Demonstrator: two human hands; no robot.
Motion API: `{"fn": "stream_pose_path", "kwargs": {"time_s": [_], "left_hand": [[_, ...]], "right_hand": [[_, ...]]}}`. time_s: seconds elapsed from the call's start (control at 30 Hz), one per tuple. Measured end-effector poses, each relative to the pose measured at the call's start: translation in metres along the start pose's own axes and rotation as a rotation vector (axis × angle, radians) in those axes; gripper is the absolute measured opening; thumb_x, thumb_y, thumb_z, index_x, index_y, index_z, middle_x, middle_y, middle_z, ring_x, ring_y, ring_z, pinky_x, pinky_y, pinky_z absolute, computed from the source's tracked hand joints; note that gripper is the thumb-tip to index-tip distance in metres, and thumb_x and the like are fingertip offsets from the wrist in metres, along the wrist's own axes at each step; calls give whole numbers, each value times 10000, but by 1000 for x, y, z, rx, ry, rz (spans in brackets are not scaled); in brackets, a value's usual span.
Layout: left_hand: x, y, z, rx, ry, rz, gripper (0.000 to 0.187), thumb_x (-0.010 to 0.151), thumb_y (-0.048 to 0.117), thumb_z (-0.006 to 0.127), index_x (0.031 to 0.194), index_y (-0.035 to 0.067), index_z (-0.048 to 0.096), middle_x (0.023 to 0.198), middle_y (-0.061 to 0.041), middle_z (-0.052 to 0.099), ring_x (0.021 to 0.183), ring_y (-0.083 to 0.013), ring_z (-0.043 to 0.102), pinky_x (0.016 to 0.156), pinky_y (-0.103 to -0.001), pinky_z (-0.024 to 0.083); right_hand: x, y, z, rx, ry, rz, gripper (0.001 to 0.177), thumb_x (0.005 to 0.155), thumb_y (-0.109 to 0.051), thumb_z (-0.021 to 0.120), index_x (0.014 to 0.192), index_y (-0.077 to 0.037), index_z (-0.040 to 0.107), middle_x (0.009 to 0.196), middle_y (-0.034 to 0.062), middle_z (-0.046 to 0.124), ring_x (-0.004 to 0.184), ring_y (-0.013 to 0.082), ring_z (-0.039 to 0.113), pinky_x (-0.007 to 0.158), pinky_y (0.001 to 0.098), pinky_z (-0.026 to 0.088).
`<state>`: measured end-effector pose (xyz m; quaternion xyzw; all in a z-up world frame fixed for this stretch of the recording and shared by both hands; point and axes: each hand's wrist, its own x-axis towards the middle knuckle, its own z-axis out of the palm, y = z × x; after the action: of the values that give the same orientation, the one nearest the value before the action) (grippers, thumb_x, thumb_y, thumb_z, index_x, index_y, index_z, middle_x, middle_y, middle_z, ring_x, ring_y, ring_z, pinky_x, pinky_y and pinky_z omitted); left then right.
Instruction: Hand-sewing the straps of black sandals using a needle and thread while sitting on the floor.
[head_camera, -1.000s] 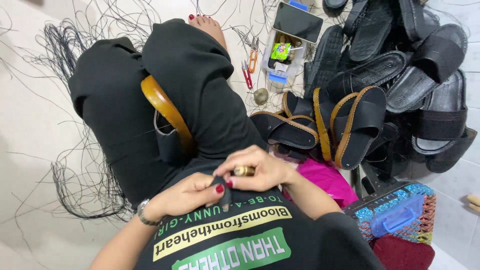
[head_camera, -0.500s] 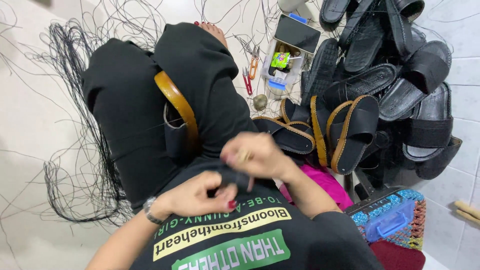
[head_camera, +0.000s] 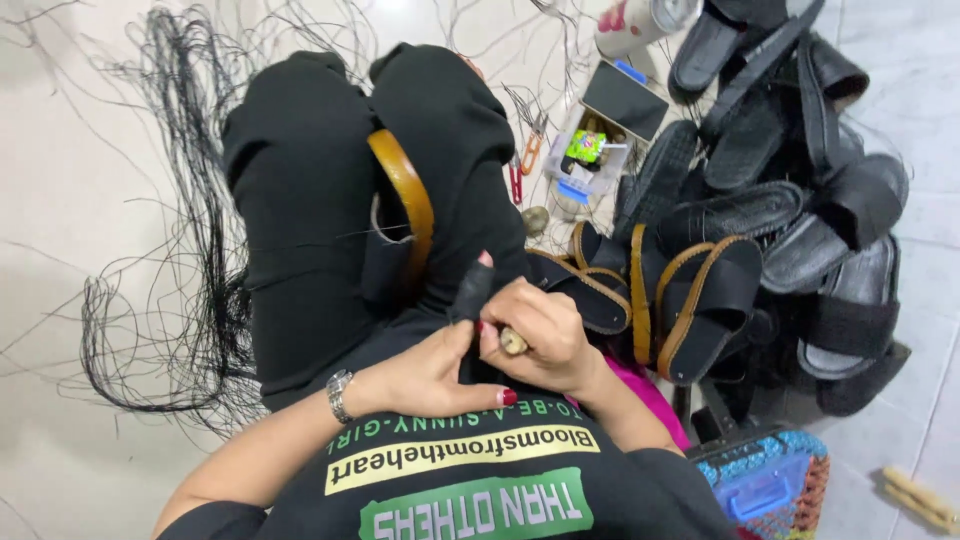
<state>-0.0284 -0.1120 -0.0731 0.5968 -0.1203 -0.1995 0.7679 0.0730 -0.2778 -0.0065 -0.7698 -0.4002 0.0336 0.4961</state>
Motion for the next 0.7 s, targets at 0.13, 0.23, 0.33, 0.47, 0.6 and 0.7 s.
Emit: {"fn": "stream_pose_path", "kwargs": {"time_s": [0.13,0.23,0.33,0.47,0.6,0.7], "left_hand": [[-7,24,-12,217,-35,-3,345,879,159,727,1113,-57,595,988,-285,707,952,-496,677,774,-533,559],[-14,118,-63,357,119,-73,134,853,175,711,926,76,763,644,-17,746,415,-118,604,398,-272,483],[-6,146,-104,894,484,245,297,835,88,778,1059,-82,682,1017,-186,703,809,-303,647,749,-380,514],[28,106,-152,1079,290,345,255,883,241,752,962,-1,739,1508,-178,511,1383,-380,504,1086,-493,380],[50,98,-165,1128,176,432,224,912,254,704,1081,109,727,1296,-16,684,1279,-251,561,987,-431,376],[57,94,-171,1108,158,433,172,885,278,735,944,117,735,1201,-6,719,1218,-227,601,971,-422,382]], "right_hand": [[4,1,-8,286,-165,99,21,846,-63,740,842,-42,736,732,80,666,525,275,633,465,340,530],[27,-6,-37,84,-401,98,391,930,-94,667,1271,63,555,1144,253,607,1061,477,632,845,542,558],[51,-14,-44,-285,-462,50,495,855,59,663,1335,7,550,1084,144,657,874,292,639,764,366,521],[62,-14,-27,-613,-538,-35,507,874,-44,699,1366,-76,582,965,71,613,638,223,562,531,330,450],[69,-10,-18,-722,-534,-58,484,894,-69,695,1365,-148,613,855,34,548,564,182,492,481,307,408],[70,-10,-18,-745,-532,-55,491,887,-60,700,1361,-159,620,851,31,545,549,181,485,467,307,402]]}}
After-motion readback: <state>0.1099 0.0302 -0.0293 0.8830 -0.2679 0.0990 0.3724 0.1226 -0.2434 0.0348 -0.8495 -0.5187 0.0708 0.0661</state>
